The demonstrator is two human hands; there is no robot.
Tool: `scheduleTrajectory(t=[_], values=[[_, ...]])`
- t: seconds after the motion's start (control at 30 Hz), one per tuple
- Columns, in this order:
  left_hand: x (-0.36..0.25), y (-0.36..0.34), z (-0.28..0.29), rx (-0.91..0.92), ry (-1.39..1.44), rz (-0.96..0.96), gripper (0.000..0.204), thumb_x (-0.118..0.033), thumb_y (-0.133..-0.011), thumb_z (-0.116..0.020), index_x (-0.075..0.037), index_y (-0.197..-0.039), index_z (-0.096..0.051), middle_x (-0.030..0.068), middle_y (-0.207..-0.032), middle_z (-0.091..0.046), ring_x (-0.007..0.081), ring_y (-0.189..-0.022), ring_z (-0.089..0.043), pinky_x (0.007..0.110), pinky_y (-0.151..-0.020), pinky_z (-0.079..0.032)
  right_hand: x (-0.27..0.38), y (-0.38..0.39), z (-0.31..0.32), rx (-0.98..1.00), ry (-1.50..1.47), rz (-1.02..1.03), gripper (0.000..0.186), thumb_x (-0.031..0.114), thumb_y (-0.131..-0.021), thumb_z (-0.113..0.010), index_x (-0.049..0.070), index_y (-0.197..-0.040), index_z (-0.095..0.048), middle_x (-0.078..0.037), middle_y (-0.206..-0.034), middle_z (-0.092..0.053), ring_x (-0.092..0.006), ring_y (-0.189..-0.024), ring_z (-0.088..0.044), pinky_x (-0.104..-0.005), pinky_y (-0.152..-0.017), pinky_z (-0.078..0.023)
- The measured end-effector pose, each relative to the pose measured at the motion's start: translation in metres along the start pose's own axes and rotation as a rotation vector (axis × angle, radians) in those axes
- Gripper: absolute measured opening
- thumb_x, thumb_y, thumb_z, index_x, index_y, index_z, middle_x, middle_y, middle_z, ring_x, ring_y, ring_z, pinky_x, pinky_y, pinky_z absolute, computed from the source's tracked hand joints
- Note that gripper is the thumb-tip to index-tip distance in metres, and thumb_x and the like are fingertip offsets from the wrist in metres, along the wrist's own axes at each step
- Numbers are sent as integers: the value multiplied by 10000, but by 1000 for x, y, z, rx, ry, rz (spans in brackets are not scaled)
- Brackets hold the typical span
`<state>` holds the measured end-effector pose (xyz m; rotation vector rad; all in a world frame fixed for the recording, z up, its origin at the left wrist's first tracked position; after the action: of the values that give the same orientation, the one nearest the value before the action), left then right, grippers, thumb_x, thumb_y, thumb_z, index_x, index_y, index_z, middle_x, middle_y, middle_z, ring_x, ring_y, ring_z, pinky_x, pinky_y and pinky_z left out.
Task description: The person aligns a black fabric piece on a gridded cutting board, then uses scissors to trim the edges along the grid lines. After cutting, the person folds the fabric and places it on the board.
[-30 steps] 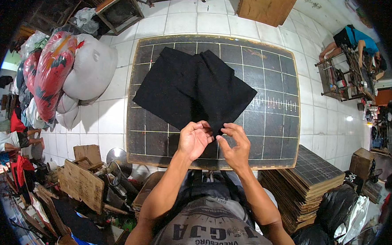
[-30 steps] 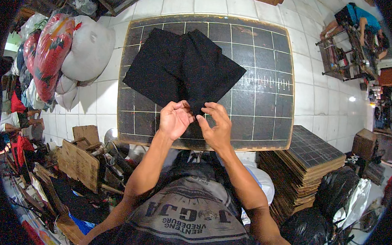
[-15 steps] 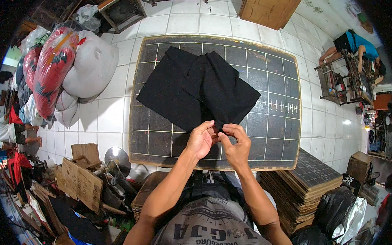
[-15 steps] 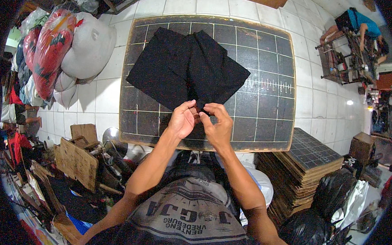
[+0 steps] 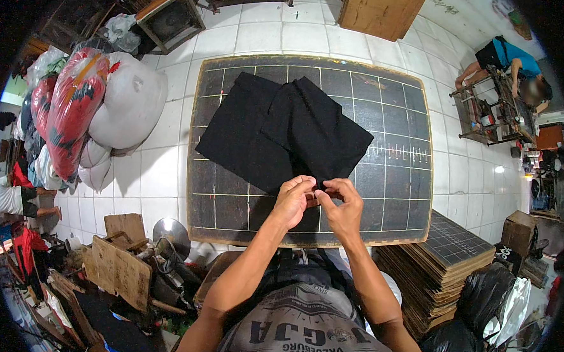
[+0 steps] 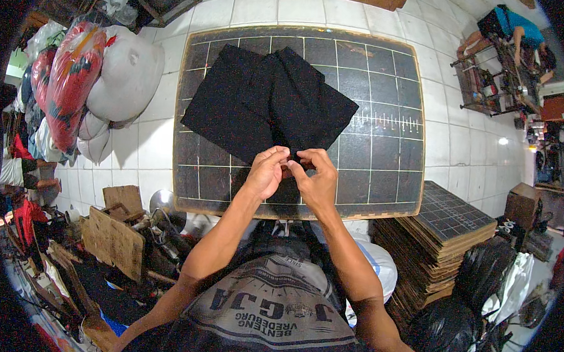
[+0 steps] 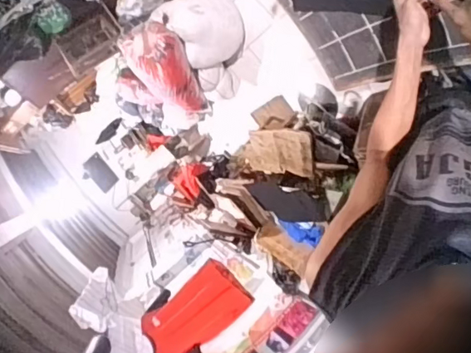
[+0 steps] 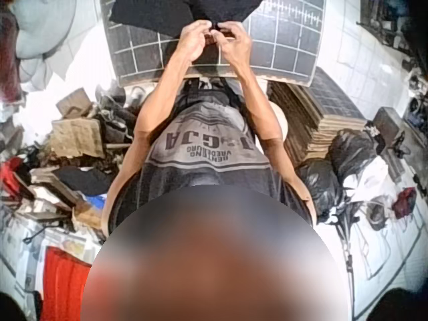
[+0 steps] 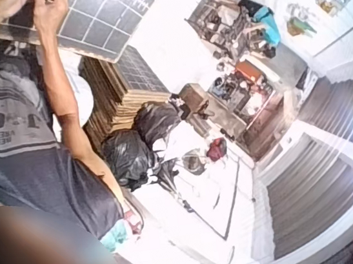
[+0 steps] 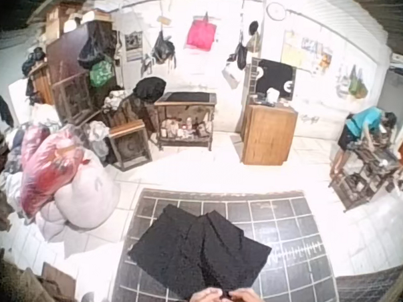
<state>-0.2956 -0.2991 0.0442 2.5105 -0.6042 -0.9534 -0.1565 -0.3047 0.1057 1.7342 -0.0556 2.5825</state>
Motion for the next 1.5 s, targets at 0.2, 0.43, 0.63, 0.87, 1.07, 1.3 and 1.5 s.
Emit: scheduleTrajectory(t=[0.2, 0.43, 0.63, 0.87, 1.07, 1.3, 1.5], values=[[9, -3, -1, -19, -212, -95, 119, -145, -992, -588, -52, -948, -649, -12, -830, -622, 57, -743, -584, 257, -676, -525, -2, -6, 2, 64, 39, -160, 193, 85, -848, -735, -37, -998, -728, -74, -904, -665, -134, -785, -645, -271, -703, -513], [8, -3, 10, -7, -462, -134, 98, -146, -973, -582, -65, -956, -634, -19, -853, -609, 61, -746, -559, 256, -665, -487, -24, -9, -4, 56, -173, -357, 92, 54, -882, -687, -29, -910, -714, -35, -814, -651, -102, -734, -586, -253, -677, -464], [-1, 0, 4, -132, 12, -147, 118, -222, -962, -633, -105, -975, -624, -19, -872, -594, 96, -784, -563, 288, -689, -461, -31, -15, -17, 15, -448, -410, 28, 34, -920, -650, 13, -909, -665, -7, -802, -638, -85, -710, -557, -251, -663, -457], [-16, -2, 1, -159, -186, -155, 105, -201, -947, -694, -109, -901, -673, -27, -830, -627, 86, -770, -568, 265, -712, -453, -27, -19, -23, 35, -475, -319, 35, 59, -935, -659, 28, -946, -646, -6, -818, -630, -91, -729, -566, -261, -703, -483], [-81, 10, 9, -194, -111, -459, 97, -141, -960, -667, -46, -976, -670, 23, -869, -643, 119, -755, -633, 306, -717, -582, -26, -57, 16, -200, -785, -222, 66, 97, -951, -655, 56, -982, -613, -31, -837, -618, -143, -742, -604, -310, -709, -515], [-254, 60, 5, -124, -278, -949, 58, -142, -975, -648, -85, -970, -657, 4, -900, -640, 97, -826, -593, 276, -760, -512, 16, -147, 149, -336, -813, 119, 127, 154, -981, -634, 70, -1059, -580, -43, -922, -636, -170, -837, -619, -357, -785, -512], [-366, 123, -47, -140, -370, -1235, 54, -106, -978, -633, -67, -980, -670, 26, -947, -685, 114, -890, -627, 273, -830, -495, 92, -211, 271, -444, -701, 303, 139, 186, -1010, -595, 91, -1111, -597, -9, -954, -646, -105, -851, -605, -310, -803, -482]])
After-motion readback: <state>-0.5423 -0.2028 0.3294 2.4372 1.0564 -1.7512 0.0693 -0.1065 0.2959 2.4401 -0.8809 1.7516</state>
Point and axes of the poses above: each hand's wrist, its own y-axis away from the middle knuckle, its own z-axis out of the back of the hand, x = y × z, the point moved 1 cm from there along -y, towards the middle knuckle
